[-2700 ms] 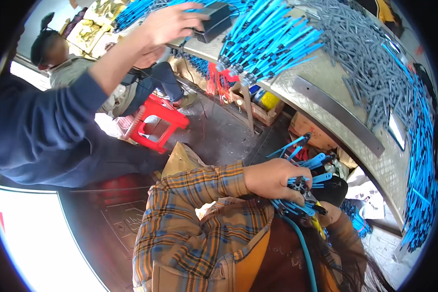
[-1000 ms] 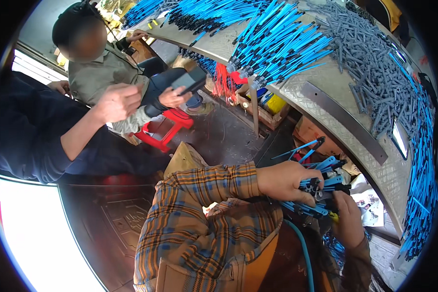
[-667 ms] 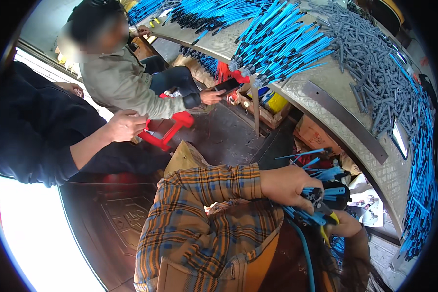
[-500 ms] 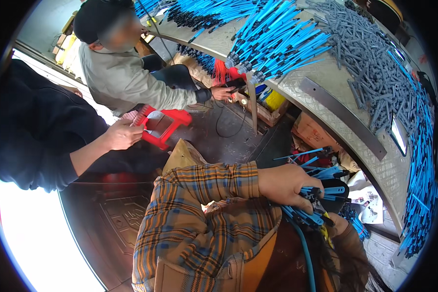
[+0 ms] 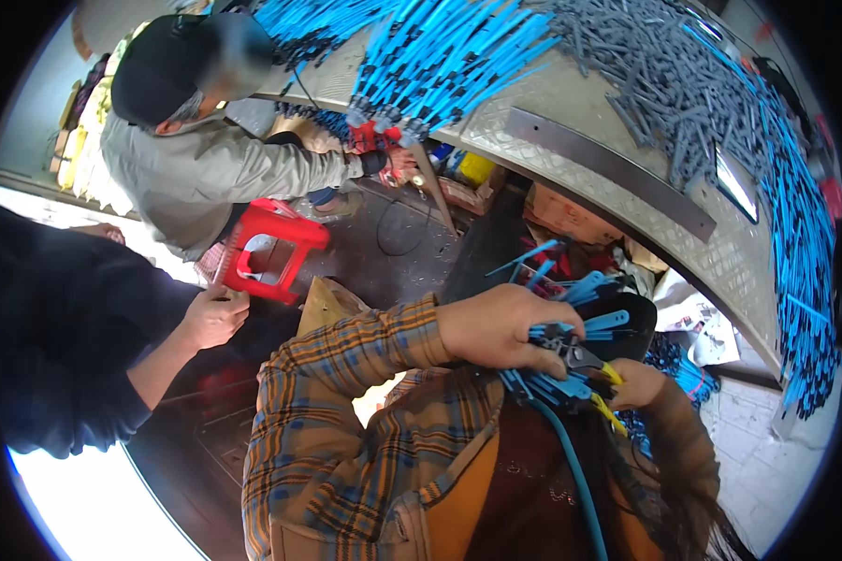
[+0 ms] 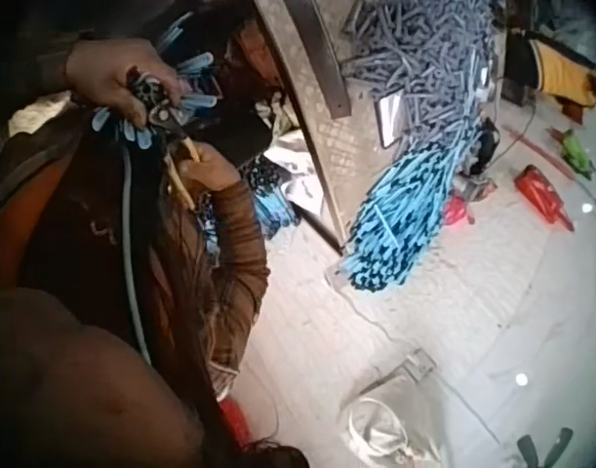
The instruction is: The person assembles umbrella frames by stringing wire through the ends of plastic ribs, inserting them into a central plastic hub, and securing and cutting the wire using pliers.
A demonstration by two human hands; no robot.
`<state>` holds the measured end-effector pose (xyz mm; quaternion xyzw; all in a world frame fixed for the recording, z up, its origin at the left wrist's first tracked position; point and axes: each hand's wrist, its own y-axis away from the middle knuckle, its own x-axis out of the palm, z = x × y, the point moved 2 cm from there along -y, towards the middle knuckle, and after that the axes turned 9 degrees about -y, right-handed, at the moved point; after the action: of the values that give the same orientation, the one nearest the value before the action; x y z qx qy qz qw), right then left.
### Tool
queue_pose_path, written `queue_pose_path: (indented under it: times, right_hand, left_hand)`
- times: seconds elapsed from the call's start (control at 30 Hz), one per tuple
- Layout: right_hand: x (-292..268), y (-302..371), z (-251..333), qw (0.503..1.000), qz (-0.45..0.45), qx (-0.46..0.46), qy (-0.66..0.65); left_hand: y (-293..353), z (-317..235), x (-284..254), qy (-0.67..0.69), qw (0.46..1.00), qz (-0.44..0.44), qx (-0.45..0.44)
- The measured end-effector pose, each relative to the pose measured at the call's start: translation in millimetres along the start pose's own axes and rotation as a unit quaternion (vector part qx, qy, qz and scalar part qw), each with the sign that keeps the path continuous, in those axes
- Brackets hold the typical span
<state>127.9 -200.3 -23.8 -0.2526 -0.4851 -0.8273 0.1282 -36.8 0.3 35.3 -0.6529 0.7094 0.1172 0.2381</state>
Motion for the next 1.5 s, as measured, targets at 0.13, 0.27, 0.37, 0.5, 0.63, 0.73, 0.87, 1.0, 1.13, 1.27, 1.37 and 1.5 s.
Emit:
queue_pose_path:
  times: [0.13,0.27,0.37,0.5,0.63,0.73,0.87,1.0,1.13,1.27,1.37,1.5]
  right_hand:
    - [-2,-17,-11,0.966,0.158,-0.205,0.025]
    - [42,36,63,0.900,-0.101,-0.216,0.366]
    - [39,41,53,0.929,-0.094,-0.195,0.298]
    - [34,35,45,0.967,-0.036,-0.158,0.195]
    - [29,19,38,0.987,0.042,-0.117,0.104]
    - [22,-20,-1,0.985,0.105,-0.127,-0.050]
    - [17,-39,-15,0.925,0.271,-0.150,-0.222]
    - [11,-24,-3,0.944,0.253,-0.171,-0.128]
    - [21,16,27,0.977,0.154,-0.142,-0.044]
    - [20,23,32,0.985,0.125,-0.119,-0.013]
    - [19,21,33,0.984,0.134,-0.116,0.006]
    - [17,13,32,0.982,0.145,-0.114,0.026]
  left_hand:
    - [-3,1,-2,0.015,0.998,0.049,-0.022]
    - [2,-2,-6,0.041,0.997,-0.004,-0.062]
    - [-3,-3,-9,0.051,0.994,-0.010,-0.098]
    - [-9,-1,-7,0.034,0.996,-0.023,-0.083]
    - [-5,0,-6,0.064,0.993,-0.008,-0.103]
    - [-7,-2,-3,0.075,0.985,0.038,-0.151]
    - [-11,2,-7,0.046,0.992,0.050,-0.102]
    - [-17,3,-7,0.041,0.992,0.069,-0.094]
    - [-21,0,-4,0.021,0.995,0.071,-0.074]
    - [-21,3,0,0.049,0.995,0.063,-0.065]
    - [-20,2,-2,0.050,0.993,0.073,-0.077]
    - [-16,1,-2,0.052,0.993,0.073,-0.081]
